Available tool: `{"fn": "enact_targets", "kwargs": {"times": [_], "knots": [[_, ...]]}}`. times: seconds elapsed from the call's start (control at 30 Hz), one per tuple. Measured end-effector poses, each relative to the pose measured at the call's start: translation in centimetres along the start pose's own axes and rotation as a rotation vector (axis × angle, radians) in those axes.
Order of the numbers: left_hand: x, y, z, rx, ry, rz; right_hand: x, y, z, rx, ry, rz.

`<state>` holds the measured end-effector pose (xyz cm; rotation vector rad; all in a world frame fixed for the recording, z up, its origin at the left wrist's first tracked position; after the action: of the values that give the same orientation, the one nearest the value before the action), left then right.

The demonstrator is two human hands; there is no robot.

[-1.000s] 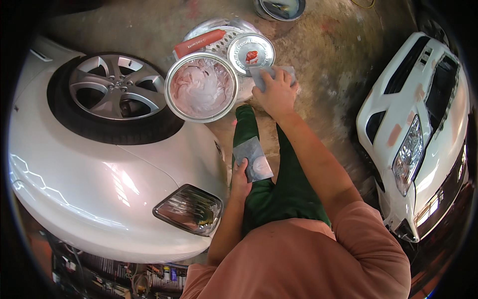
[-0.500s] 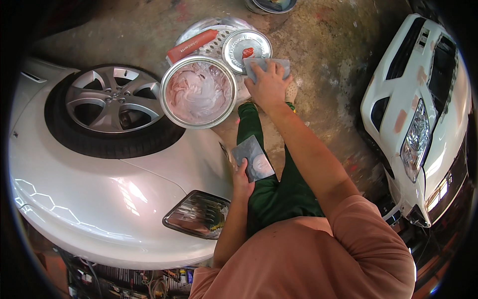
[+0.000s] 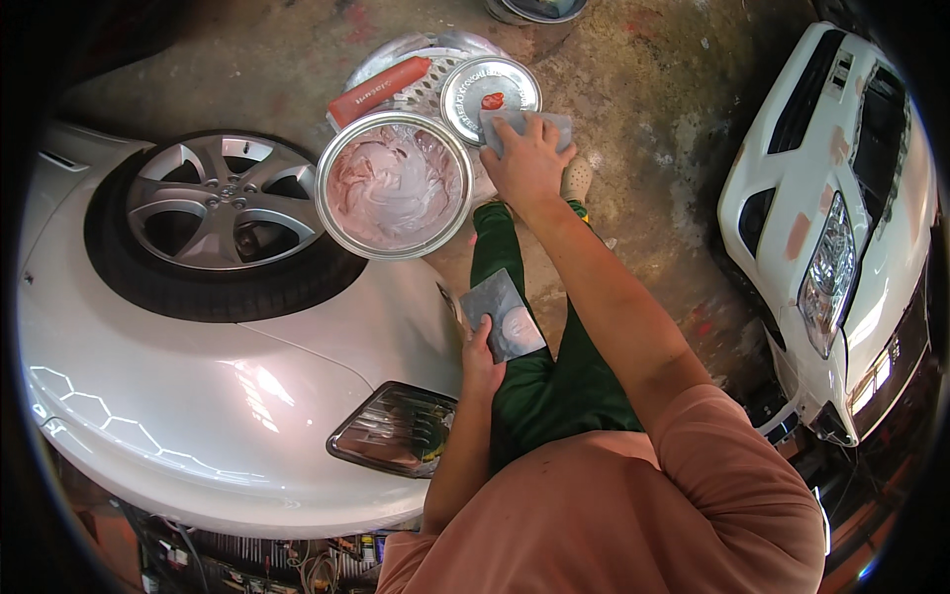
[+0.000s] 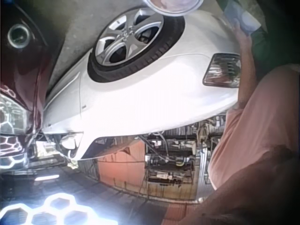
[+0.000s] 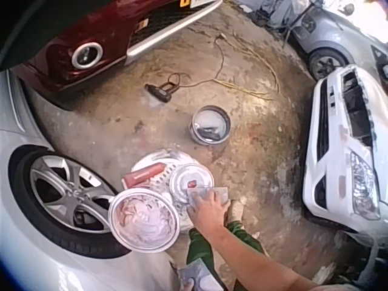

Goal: The person applies body filler to a white car hood using spreaders and then sands the surface with a sanding block to smooth the patch.

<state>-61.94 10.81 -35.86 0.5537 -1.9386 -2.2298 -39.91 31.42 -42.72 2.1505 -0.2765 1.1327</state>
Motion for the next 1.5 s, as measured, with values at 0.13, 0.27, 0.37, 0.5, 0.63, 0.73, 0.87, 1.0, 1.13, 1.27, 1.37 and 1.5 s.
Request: {"fn": "enact_targets", "kwargs": {"times": [0.13, 0.27, 0.37, 0.5, 0.63, 0.73, 0.87, 1.0, 1.13, 1.27, 1.37, 1.5], "knots": [[0.0, -0.1, 0.2, -0.015, -0.004, -0.015, -0.2, -0.1, -0.2, -0.019, 0.026, -0.047], [0.0, 0.0, 0.3, -0.005, -0.001, -0.018, -0.4, 0.0, -0.2, -0.023, 0.075, -0.106], [0.0, -0.2, 0.2, -0.008, 0.001, -0.027, -0.6, 0.2, 0.0, -0.003, 0.087, -0.112], [-0.2, -0.5, 0.0, -0.031, 0.004, -0.040, 1.8, 0.1, -1.7, -0.130, 0.071, -0.311], [-0.9, 0.0, 0.5, -0.039, -0.029, -0.029, 5.1, 0.9, 1.6, -0.185, -0.540, -0.442], [-1.6, 1.1, 0.5, -0.093, -0.084, -0.045, 11.5, 2.7, 5.0, -0.522, -1.159, -0.728], [-4.5, 4.1, 2.1, -0.242, -0.127, -0.059, 18.7, 7.2, 8.4, -0.650, -1.902, -1.007], [-9.8, 9.8, 5.5, -0.360, -0.116, -0.107, 26.2, 10.9, 9.6, -0.421, -1.996, -1.116], [-17.7, 16.6, 7.9, -0.498, -0.109, -0.237, 37.0, 13.8, 6.6, 0.072, -1.167, -0.763], [-26.7, 24.3, 8.2, -0.574, -0.091, -0.410, 46.4, 18.9, 5.1, 0.843, -0.374, -0.245], [-31.9, 29.4, 7.1, -0.571, -0.095, -0.491, 52.4, 22.9, 4.8, 1.058, -0.103, -0.068], [-36.7, 33.2, 4.8, -0.602, -0.125, -0.530, 56.9, 25.5, 6.3, 1.176, 0.047, 0.049]]}}
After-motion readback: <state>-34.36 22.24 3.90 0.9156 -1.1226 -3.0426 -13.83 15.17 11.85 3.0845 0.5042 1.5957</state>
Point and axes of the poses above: each hand's wrist, its own y-axis away from the middle knuckle, its own x-axis out of the back of the hand, z = x × y, the point moved 2 cm from there along -y, towards the middle knuckle, and after that the axes turned 12 degrees about -y, right-handed, at the moved point
